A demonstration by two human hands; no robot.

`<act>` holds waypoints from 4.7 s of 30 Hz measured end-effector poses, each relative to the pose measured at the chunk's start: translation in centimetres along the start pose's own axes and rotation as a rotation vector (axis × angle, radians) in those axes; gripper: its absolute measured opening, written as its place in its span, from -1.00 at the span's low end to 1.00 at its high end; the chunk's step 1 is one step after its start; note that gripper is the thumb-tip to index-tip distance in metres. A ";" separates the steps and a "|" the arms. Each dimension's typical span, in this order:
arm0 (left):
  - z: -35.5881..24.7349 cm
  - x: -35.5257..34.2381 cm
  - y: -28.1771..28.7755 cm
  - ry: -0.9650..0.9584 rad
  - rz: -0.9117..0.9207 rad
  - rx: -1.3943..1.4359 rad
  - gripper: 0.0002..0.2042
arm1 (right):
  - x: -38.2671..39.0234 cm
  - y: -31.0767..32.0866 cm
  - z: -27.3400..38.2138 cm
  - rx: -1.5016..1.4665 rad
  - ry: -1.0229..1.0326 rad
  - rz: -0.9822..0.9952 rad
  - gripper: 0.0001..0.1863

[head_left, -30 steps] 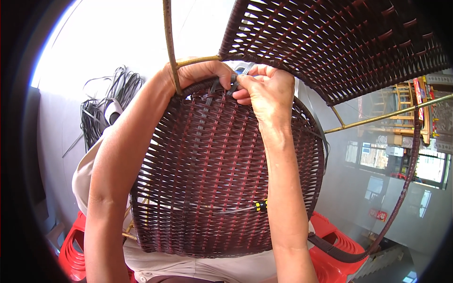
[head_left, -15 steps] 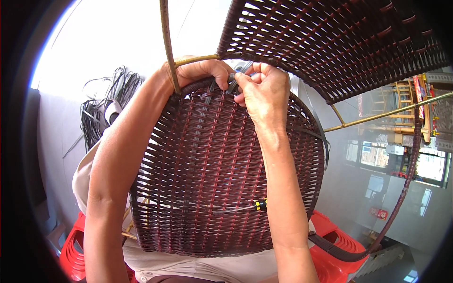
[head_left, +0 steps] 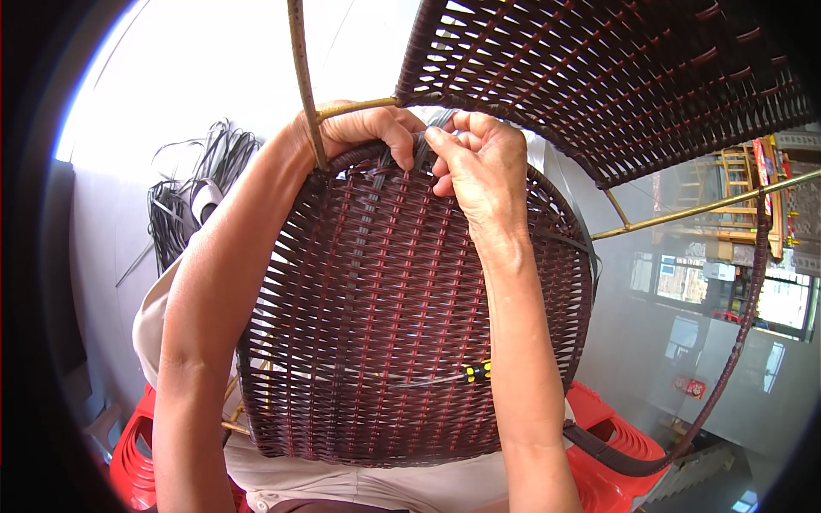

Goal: The person weaves synthetic rattan strips through the frame of a chair using a small screwdriver and cutting the strips with shears.

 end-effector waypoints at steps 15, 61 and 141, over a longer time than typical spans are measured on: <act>-0.4 0.2 0.3 -0.009 -0.075 -0.082 -0.77 | -0.7 -0.6 -0.1 0.022 -0.013 0.142 -0.92; 1.5 -0.7 1.5 0.003 -0.122 0.079 -0.90 | -0.8 -0.4 -0.1 -0.029 -0.063 0.096 -0.87; -1.2 -0.2 0.2 -0.245 -0.099 -0.111 -0.79 | -0.1 0.0 -1.2 -0.244 0.119 0.087 -0.91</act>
Point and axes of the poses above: each hand's wrist, its own x-axis away from the middle knuckle, its own y-axis out of the back of the hand, z = x × y, the point moved 7 cm from there along -x, towards the middle knuckle, and after that the axes turned 7 degrees about z, right-handed, at the moved point
